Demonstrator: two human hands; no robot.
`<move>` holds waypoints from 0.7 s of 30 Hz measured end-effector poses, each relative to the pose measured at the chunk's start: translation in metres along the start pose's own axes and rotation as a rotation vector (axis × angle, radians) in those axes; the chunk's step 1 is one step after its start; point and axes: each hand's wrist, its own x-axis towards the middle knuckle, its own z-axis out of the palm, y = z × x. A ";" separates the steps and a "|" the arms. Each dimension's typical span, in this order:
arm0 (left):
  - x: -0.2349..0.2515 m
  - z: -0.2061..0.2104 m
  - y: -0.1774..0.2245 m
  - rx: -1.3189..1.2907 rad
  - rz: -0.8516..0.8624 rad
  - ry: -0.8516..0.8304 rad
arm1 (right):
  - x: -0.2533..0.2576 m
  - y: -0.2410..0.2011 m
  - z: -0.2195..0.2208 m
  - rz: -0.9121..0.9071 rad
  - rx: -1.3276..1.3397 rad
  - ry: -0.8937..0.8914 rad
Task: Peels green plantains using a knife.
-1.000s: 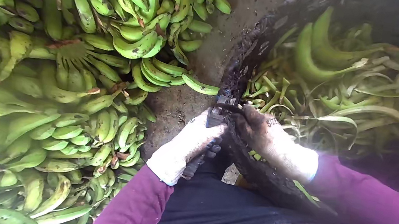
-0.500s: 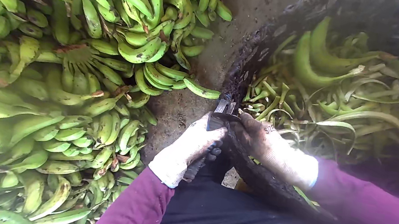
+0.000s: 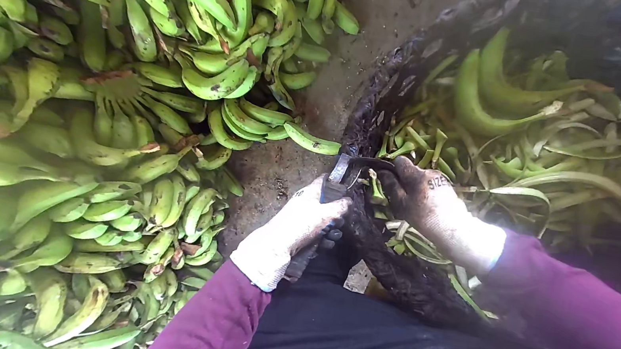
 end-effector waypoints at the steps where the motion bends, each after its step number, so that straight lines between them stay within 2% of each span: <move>1: 0.001 0.000 0.000 -0.004 -0.005 0.004 | -0.003 -0.001 0.000 -0.011 -0.001 -0.001; 4: 0.000 0.002 0.002 0.013 -0.019 0.024 | -0.012 -0.009 -0.002 -0.033 0.009 -0.073; 7: -0.001 0.002 0.004 -0.003 -0.024 0.026 | -0.001 -0.001 0.000 -0.022 -0.033 0.008; 11: 0.004 0.002 -0.001 -0.005 -0.024 0.022 | -0.009 -0.008 0.000 -0.031 -0.019 -0.061; 14: 0.005 0.003 -0.002 -0.028 -0.018 0.034 | -0.002 -0.001 0.002 -0.022 -0.031 0.025; 17: 0.004 0.002 -0.002 -0.006 -0.011 0.028 | -0.014 -0.011 0.002 -0.025 0.016 -0.047; 21: -0.003 0.003 0.004 0.005 -0.017 0.033 | -0.001 0.000 0.005 -0.039 -0.010 0.043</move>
